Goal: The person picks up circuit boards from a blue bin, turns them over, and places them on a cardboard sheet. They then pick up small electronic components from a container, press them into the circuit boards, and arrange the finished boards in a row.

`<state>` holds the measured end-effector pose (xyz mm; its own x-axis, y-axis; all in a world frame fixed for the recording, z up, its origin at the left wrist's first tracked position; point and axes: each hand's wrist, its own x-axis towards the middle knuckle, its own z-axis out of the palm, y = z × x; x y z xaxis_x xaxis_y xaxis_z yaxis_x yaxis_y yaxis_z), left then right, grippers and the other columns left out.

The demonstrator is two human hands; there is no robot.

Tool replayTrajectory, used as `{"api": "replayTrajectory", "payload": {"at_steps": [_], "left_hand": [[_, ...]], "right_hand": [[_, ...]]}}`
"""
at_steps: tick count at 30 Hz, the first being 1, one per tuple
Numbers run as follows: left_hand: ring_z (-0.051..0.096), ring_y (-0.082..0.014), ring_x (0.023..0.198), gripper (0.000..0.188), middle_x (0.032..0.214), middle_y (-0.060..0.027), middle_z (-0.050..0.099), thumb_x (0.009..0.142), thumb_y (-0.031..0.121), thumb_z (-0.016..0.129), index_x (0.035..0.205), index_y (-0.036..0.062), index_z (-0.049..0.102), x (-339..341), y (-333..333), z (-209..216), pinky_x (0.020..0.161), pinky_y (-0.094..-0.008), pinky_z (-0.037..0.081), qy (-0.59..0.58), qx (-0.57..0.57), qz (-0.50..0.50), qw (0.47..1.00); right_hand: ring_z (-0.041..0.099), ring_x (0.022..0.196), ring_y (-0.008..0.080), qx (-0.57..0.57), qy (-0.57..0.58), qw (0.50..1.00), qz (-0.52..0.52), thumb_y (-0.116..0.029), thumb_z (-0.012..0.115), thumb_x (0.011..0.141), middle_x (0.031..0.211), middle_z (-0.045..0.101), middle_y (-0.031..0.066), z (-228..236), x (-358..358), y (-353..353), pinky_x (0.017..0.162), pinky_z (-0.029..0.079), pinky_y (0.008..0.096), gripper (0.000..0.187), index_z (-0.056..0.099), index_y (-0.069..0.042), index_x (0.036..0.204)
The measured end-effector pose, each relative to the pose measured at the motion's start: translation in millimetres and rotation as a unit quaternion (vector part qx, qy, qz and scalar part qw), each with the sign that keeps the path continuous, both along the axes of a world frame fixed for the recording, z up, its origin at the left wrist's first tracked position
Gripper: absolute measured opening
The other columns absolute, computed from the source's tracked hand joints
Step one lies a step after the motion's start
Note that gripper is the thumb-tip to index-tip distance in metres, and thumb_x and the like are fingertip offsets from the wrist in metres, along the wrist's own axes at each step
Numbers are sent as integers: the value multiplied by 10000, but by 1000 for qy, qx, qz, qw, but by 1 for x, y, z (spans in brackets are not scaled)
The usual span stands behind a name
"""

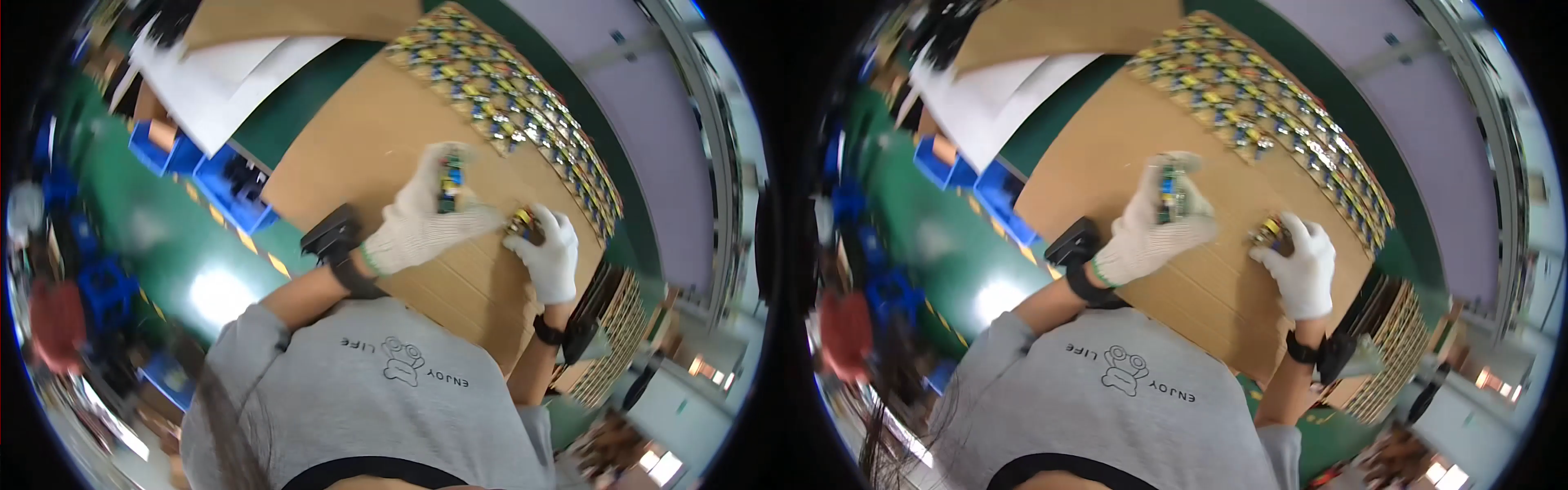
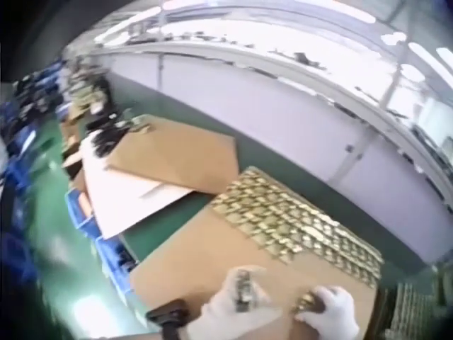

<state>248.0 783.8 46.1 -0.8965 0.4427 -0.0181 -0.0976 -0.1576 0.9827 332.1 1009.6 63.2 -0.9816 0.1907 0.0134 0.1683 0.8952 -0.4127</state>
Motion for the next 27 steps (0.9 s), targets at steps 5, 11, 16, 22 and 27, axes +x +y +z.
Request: {"api": "replayTrajectory", "payload": {"at_steps": [5, 11, 16, 22, 27], "left_hand": [[569, -130, 803, 780, 867, -26, 520, 747, -63, 728, 1360, 36, 255, 1, 13, -7, 828, -334, 508, -10, 33, -5, 999], [569, -105, 796, 696, 854, -16, 543, 761, -50, 712, 1317, 30, 301, 1, 16, -6, 797, -291, 501, -9, 2, -4, 1000], [580, -88, 744, 549, 824, -28, 584, 802, 242, 730, 1218, 32, 439, -18, 10, 17, 686, -266, 484, -31, -146, -104, 983], [608, -112, 687, 443, 779, -31, 604, 806, 332, 714, 1099, 44, 548, -47, 20, 19, 607, -251, 476, -231, -29, -204, 951], [600, -100, 664, 401, 754, -31, 598, 839, 319, 702, 1110, 66, 548, -42, 28, 12, 587, -237, 486, -210, 37, -179, 960]], "right_hand": [[567, 903, 318, 89, 59, 994, 4, -244, 839, 633, 945, 602, 108, 10, -4, 1, 828, 456, 406, 480, 627, -67, 1026], [575, 857, 313, 108, 35, 993, 42, -265, 836, 624, 927, 610, 99, 16, -6, 4, 766, 456, 403, 488, 619, -86, 1023], [587, 847, 318, 143, 45, 988, 46, -293, 819, 629, 948, 620, 114, 18, -20, 6, 746, 462, 409, 470, 627, -82, 1003], [629, 827, 314, 105, 49, 993, 4, -308, 798, 657, 890, 635, 130, 10, -73, 15, 751, 505, 402, 470, 643, -59, 1025], [643, 804, 296, 79, 59, 995, -29, -306, 803, 663, 879, 638, 126, 5, -79, 14, 731, 517, 394, 480, 649, -49, 1037]]}}
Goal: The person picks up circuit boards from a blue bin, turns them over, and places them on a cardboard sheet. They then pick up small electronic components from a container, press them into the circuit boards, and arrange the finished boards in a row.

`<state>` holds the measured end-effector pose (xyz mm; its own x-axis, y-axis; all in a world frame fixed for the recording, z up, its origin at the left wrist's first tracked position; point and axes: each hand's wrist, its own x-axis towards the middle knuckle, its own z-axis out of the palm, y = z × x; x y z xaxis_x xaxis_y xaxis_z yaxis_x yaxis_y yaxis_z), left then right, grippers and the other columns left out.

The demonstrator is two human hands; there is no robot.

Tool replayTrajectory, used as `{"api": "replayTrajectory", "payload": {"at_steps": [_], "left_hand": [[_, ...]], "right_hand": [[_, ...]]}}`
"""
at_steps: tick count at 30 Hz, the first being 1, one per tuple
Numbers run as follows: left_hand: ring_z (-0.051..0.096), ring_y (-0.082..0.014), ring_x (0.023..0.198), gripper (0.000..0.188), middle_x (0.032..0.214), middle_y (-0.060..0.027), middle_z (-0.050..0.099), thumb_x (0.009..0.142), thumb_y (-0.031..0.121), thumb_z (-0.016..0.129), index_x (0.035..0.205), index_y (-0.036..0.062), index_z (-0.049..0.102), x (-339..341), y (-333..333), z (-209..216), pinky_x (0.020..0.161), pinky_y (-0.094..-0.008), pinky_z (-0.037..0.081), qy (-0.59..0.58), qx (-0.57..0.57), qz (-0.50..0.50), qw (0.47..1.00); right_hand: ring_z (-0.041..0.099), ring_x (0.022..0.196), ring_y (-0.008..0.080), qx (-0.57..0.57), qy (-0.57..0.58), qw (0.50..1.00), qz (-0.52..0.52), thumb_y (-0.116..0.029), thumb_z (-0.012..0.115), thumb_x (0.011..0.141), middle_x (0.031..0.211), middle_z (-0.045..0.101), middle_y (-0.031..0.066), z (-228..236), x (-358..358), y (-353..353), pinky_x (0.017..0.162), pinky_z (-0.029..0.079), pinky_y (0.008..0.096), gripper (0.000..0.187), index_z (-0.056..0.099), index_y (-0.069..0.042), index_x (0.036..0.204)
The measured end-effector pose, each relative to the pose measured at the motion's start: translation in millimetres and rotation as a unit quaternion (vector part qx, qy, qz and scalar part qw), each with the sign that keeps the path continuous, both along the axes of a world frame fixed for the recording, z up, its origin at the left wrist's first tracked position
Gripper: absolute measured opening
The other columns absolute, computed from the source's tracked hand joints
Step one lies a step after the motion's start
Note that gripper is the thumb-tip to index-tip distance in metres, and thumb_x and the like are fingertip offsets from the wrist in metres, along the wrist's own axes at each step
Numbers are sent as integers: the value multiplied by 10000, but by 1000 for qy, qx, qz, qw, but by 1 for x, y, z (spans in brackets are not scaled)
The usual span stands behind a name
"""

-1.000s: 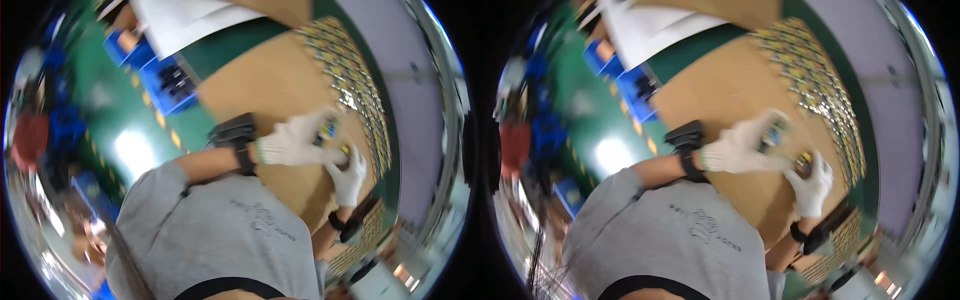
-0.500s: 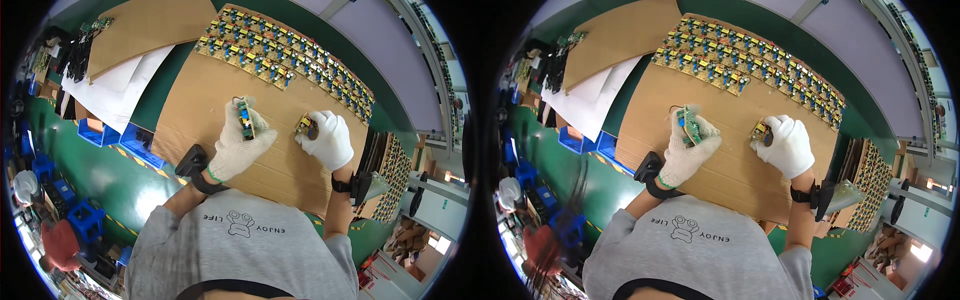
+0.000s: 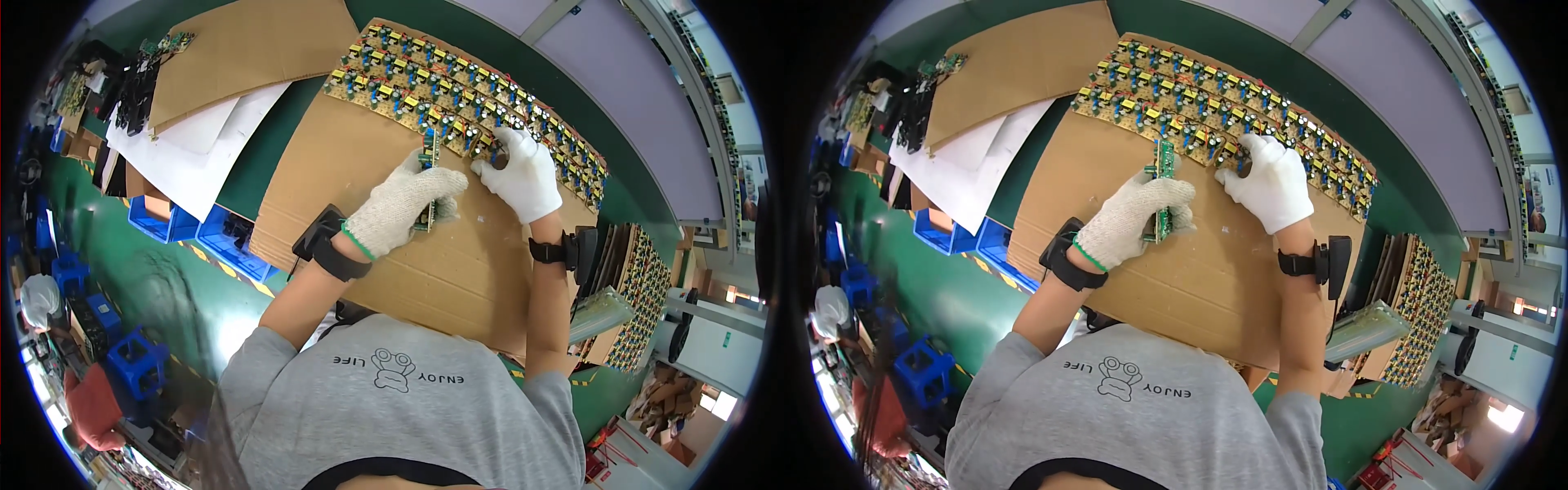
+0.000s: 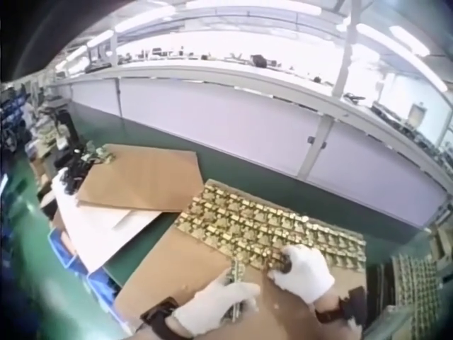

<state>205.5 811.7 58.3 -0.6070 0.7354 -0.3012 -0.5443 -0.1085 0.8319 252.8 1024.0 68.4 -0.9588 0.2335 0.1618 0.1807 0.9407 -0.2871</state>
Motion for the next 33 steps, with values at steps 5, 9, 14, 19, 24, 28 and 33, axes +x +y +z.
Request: {"api": "replayTrajectory", "payload": {"at_steps": [5, 9, 14, 19, 24, 28, 33], "left_hand": [[600, -102, 666, 426, 801, -24, 592, 839, 263, 715, 1156, 59, 517, -2, 10, 4, 609, -257, 523, -104, 11, 6, 995], [595, -100, 666, 475, 851, -25, 587, 831, 218, 725, 1200, 43, 484, -4, 17, 8, 610, -270, 539, -125, 34, -18, 991], [597, -114, 654, 457, 809, -30, 588, 831, 216, 718, 1183, 39, 486, 5, 17, 14, 602, -276, 525, -97, -7, 37, 995], [608, -140, 647, 420, 768, -34, 586, 832, 239, 709, 1139, 59, 486, 1, 19, -1, 576, -288, 500, -144, 36, 85, 985], [642, -188, 708, 584, 826, -73, 618, 804, 291, 720, 1257, 52, 439, 3, 19, 1, 660, -309, 519, -131, 36, 60, 989], [646, -217, 826, 1073, 936, -113, 624, 748, 287, 774, 1487, -33, 66, 24, 12, 23, 752, -324, 523, 283, -156, 48, 945], [622, -321, 879, 1032, 990, -178, 602, 687, 223, 784, 1461, -70, 168, 45, 15, 28, 771, -421, 505, 556, -304, -67, 771]], "right_hand": [[646, 784, 285, 37, 12, 999, 28, -307, 805, 666, 885, 641, 128, 2, -7, -1, 709, 520, 384, 472, 657, -31, 1020], [646, 765, 295, 20, 11, 1000, 18, -285, 807, 667, 895, 645, 133, 2, -5, 1, 703, 522, 389, 459, 660, -22, 1014], [656, 734, 290, -15, 76, 996, 32, -227, 796, 700, 962, 649, 152, 4, 2, -4, 667, 532, 375, 453, 632, -28, 1073], [650, 735, 282, -29, 75, 996, 35, -215, 786, 717, 985, 649, 150, -1, 10, -6, 666, 529, 361, 443, 622, -45, 1092], [635, 705, 281, -21, 82, 996, 38, -205, 786, 721, 986, 644, 149, -4, 18, -7, 665, 525, 354, 430, 625, -45, 1086], [627, 716, 186, -175, 134, 972, -83, -315, 638, 904, 856, 656, 91, 7, 32, -27, 665, 505, 325, 320, 651, -15, 1017], [492, 625, 52, -548, 109, 826, -78, -479, 440, 1007, 709, 619, 28, 3, 53, -49, 569, 406, 216, 559, 676, 22, 931]]}}
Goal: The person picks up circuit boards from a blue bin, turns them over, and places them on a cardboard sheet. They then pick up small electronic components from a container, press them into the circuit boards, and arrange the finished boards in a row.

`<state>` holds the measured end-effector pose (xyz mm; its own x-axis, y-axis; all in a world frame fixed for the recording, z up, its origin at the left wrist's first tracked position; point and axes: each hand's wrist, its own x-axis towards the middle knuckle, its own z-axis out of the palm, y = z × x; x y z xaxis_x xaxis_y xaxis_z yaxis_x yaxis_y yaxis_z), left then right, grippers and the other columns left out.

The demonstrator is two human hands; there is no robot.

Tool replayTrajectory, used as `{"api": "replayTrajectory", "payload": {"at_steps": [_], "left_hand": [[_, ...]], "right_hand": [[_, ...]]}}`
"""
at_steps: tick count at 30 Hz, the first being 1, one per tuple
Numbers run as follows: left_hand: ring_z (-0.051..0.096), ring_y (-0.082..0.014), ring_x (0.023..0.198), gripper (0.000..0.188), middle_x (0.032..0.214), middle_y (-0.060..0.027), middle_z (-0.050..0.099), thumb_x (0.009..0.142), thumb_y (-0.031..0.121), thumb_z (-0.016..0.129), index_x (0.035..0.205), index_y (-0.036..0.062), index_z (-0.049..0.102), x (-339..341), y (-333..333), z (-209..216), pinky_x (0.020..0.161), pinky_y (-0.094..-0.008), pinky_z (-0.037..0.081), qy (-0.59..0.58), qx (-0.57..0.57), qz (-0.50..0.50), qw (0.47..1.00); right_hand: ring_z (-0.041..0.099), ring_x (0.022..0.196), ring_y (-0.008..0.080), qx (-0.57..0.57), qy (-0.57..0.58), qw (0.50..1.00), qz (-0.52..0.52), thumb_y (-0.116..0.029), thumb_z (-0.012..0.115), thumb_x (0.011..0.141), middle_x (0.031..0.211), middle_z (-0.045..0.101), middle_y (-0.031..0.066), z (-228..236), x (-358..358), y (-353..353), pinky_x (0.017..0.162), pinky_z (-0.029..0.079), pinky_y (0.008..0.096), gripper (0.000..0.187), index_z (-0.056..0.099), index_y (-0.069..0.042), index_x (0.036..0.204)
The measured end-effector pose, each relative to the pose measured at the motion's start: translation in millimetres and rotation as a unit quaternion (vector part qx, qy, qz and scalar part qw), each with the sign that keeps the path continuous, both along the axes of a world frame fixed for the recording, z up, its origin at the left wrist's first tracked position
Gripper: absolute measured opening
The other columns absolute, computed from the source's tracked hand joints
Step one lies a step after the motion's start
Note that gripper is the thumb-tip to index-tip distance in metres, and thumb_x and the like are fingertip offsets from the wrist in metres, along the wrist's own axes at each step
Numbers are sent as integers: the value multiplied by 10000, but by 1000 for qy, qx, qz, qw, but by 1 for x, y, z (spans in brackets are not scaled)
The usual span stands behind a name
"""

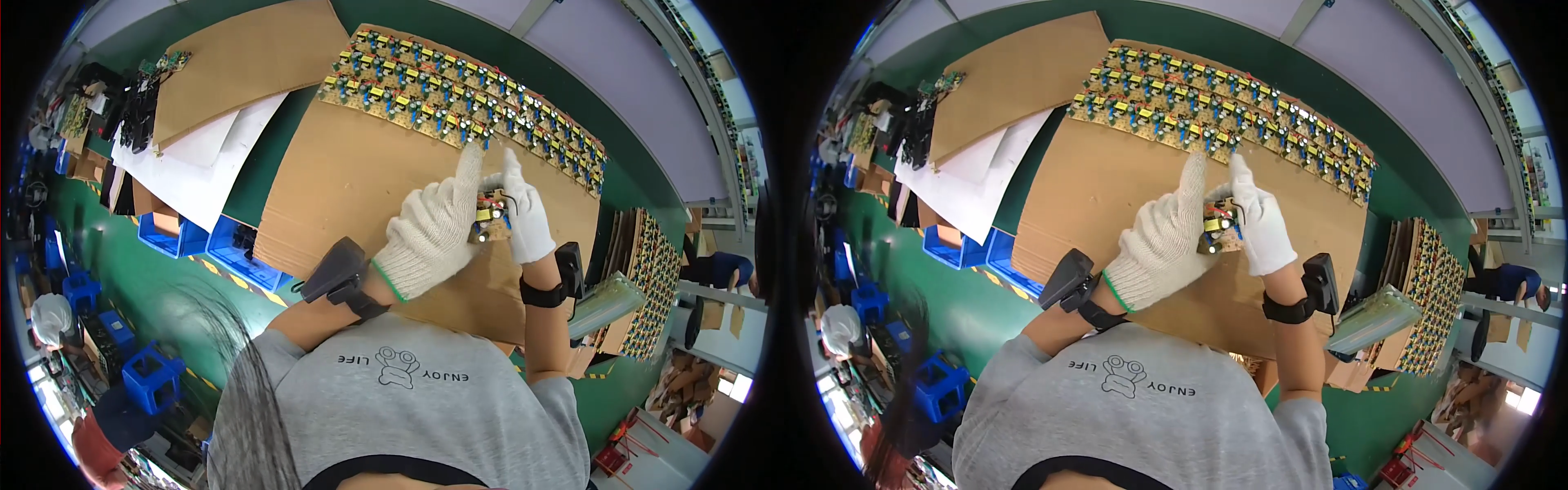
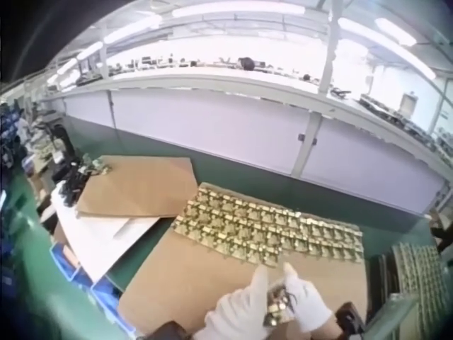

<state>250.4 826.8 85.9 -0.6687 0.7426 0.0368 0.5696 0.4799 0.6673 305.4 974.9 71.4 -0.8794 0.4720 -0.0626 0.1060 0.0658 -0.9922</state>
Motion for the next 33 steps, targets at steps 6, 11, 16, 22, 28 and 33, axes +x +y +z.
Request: {"api": "replayTrajectory", "payload": {"at_steps": [6, 11, 16, 22, 28, 33], "left_hand": [[555, -293, 851, 849, 922, -123, 530, 667, 245, 783, 1329, -32, 329, 3, 1, -27, 713, -402, 485, 224, 19, -33, 974], [516, -259, 808, 605, 900, -97, 487, 702, 229, 725, 1196, -4, 465, 6, -4, -16, 639, -358, 473, 149, 5, -69, 986], [597, -281, 879, 1028, 999, -125, 589, 630, 220, 819, 1446, -38, 248, 7, -1, -17, 758, -392, 496, 207, -25, -99, 973], [556, -282, 969, 914, 1050, -95, 557, 539, 240, 855, 1328, 28, 448, -1, 0, -7, 881, -439, 423, 313, 117, -44, 941], [573, -290, 949, 618, 968, -79, 583, 557, 221, 822, 1098, 95, 553, 3, -8, -21, 893, -450, 412, 149, 106, -85, 980], [576, -304, 924, 494, 918, -74, 588, 608, 194, 798, 1029, 107, 555, 4, -8, -21, 879, -437, 416, 58, 188, -36, 980]], "right_hand": [[558, 646, 77, -34, -66, 996, -49, -620, 350, 976, 715, 613, 26, -1, 19, -9, 628, 475, 219, 716, 661, 22, 920], [610, 666, 120, -162, -155, 974, -44, -613, 375, 972, 754, 644, 43, 13, 24, -2, 673, 515, 250, 693, 652, 19, 910], [594, 653, 141, 85, -76, 993, -39, -301, 537, 988, 734, 661, 59, -19, 33, -11, 624, 481, 324, 382, 632, 56, 890], [478, 611, 79, 94, -22, 988, -117, -280, 479, 1021, 638, 550, 11, -14, 29, -22, 573, 404, 291, 382, 622, 37, 863], [548, 819, 94, 82, -24, 994, -60, -187, 418, 1034, 899, 612, 12, -11, 36, -22, 760, 451, 259, 351, 572, 61, 1229], [599, 769, 192, 290, 25, 957, -11, -242, 462, 1006, 871, 623, 68, -32, 36, 7, 731, 486, 322, 343, 572, 31, 1182]]}}
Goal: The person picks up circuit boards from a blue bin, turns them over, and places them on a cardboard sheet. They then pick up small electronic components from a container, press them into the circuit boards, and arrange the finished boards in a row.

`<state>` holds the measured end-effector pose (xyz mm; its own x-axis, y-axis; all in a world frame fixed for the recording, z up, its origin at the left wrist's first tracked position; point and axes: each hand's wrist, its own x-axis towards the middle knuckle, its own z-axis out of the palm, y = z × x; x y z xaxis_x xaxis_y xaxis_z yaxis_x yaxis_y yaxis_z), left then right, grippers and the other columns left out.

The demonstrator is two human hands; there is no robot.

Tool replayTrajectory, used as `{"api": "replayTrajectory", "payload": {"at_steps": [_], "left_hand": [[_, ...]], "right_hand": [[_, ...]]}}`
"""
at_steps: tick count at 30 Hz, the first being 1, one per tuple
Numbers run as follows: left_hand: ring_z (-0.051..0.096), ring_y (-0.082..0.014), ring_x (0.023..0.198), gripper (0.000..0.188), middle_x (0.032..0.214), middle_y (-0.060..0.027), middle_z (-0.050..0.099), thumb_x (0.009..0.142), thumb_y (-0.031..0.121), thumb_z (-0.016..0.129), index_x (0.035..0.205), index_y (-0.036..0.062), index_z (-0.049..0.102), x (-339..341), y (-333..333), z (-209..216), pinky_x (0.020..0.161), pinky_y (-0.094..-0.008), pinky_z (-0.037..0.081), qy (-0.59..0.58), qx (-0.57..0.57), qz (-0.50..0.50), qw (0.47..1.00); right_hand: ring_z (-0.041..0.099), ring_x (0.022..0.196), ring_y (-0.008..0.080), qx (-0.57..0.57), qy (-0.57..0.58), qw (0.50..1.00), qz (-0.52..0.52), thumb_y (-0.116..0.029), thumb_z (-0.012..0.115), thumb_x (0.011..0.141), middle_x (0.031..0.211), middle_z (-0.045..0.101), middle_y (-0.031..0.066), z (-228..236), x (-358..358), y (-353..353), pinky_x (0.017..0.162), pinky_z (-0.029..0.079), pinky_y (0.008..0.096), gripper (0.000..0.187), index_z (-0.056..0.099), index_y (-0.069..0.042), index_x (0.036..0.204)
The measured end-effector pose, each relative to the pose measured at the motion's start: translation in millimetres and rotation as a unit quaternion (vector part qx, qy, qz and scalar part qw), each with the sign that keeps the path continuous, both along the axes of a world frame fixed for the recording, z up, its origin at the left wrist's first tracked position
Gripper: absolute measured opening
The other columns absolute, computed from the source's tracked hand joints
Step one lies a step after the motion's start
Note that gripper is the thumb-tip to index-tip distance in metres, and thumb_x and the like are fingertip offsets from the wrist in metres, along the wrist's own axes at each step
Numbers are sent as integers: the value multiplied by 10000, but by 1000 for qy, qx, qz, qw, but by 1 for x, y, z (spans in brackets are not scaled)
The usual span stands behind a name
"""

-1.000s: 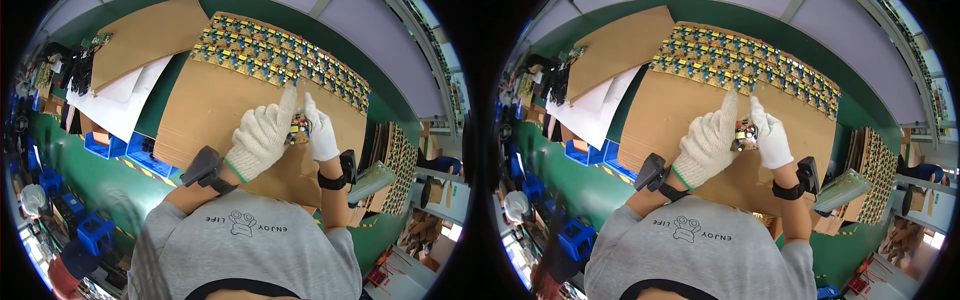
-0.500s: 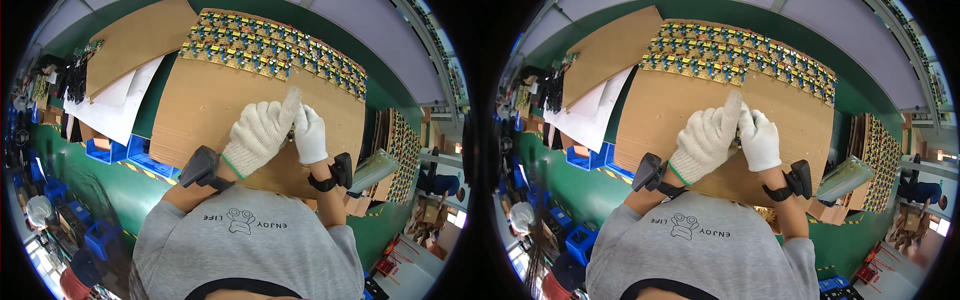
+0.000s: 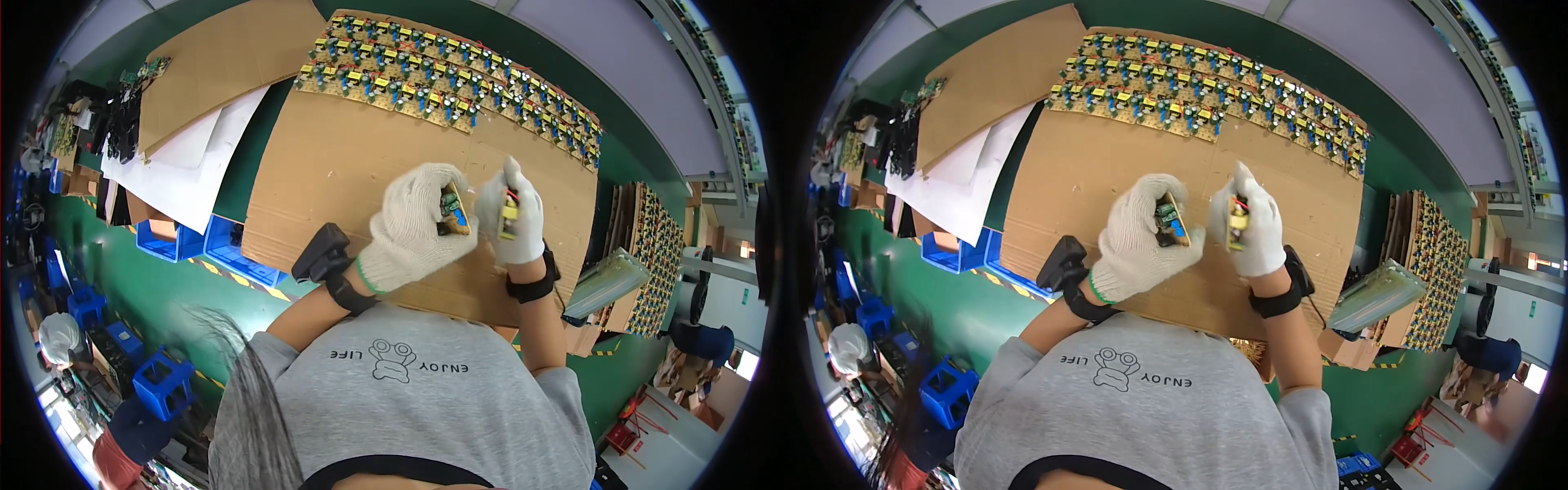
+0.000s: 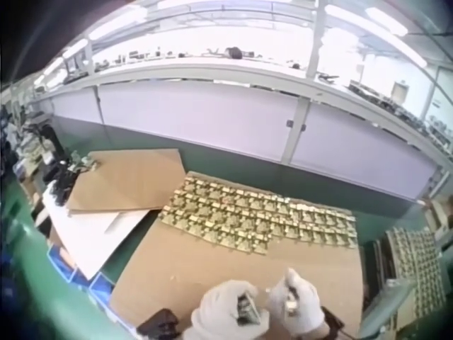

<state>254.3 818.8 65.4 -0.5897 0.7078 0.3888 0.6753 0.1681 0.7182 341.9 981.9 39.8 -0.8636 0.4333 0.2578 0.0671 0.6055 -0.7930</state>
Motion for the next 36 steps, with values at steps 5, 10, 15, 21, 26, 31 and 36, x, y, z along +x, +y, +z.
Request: {"api": "replayTrajectory", "payload": {"at_steps": [5, 10, 15, 21, 26, 31, 36], "left_hand": [[478, -314, 1175, 688, 1208, -116, 519, 585, 279, 853, 1172, 93, 545, -2, -4, 2, 998, -457, 340, 92, -140, 19, 986], [323, -342, 1332, 889, 1385, -142, 396, 556, 337, 865, 1329, 133, 474, 1, -12, 4, 1062, -459, 268, 82, -146, 15, 986], [320, -352, 1337, 858, 1364, -140, 410, 554, 349, 855, 1302, 144, 487, -15, -26, 1, 1055, -487, 258, 43, -180, 37, 982], [334, -350, 1324, 657, 1289, -103, 450, 558, 332, 841, 1090, 133, 512, -16, -30, -18, 1022, -485, 267, 79, -188, 16, 979], [414, -292, 1272, 599, 1206, -69, 504, 571, 262, 837, 1053, 135, 504, -12, -30, -17, 1016, -449, 281, 46, -153, 8, 987], [475, -296, 1212, 600, 1159, -70, 535, 551, 218, 847, 1039, 125, 509, -11, -31, -22, 999, -434, 328, 46, -112, 26, 992], [501, -320, 1183, 595, 1132, -85, 555, 539, 199, 851, 1022, 113, 516, -14, -33, -28, 983, -442, 368, 46, -73, 28, 996]], "right_hand": [[632, 813, 317, 49, -208, 971, -112, -294, 606, 937, 910, 631, 161, 10, -15, 15, 735, 504, 381, 389, 576, -26, 1217], [612, 859, 282, 189, -186, 959, -99, -354, 796, 744, 1044, 584, 162, 27, -5, 30, 769, 506, 378, 593, 586, -74, 1222], [589, 811, 260, 177, -227, 957, 49, -295, 887, 583, 910, 578, 108, 24, 1, 39, 736, 492, 372, 687, 597, -80, 1168], [573, 787, 268, 254, -131, 955, 75, -264, 878, 580, 843, 569, 68, 19, -2, 44, 725, 475, 388, 505, 603, -79, 961], [574, 831, 309, 314, -70, 941, 104, -216, 847, 594, 887, 591, 91, 21, -5, 40, 772, 476, 390, 510, 598, -72, 1015], [597, 845, 337, 235, -125, 959, 95, -223, 817, 601, 929, 605, 127, 32, -10, 29, 788, 492, 405, 493, 616, -61, 1021], [616, 843, 354, 290, -232, 917, 146, -212, 794, 613, 966, 615, 153, 45, -17, 23, 779, 510, 423, 508, 606, -57, 1059]]}}
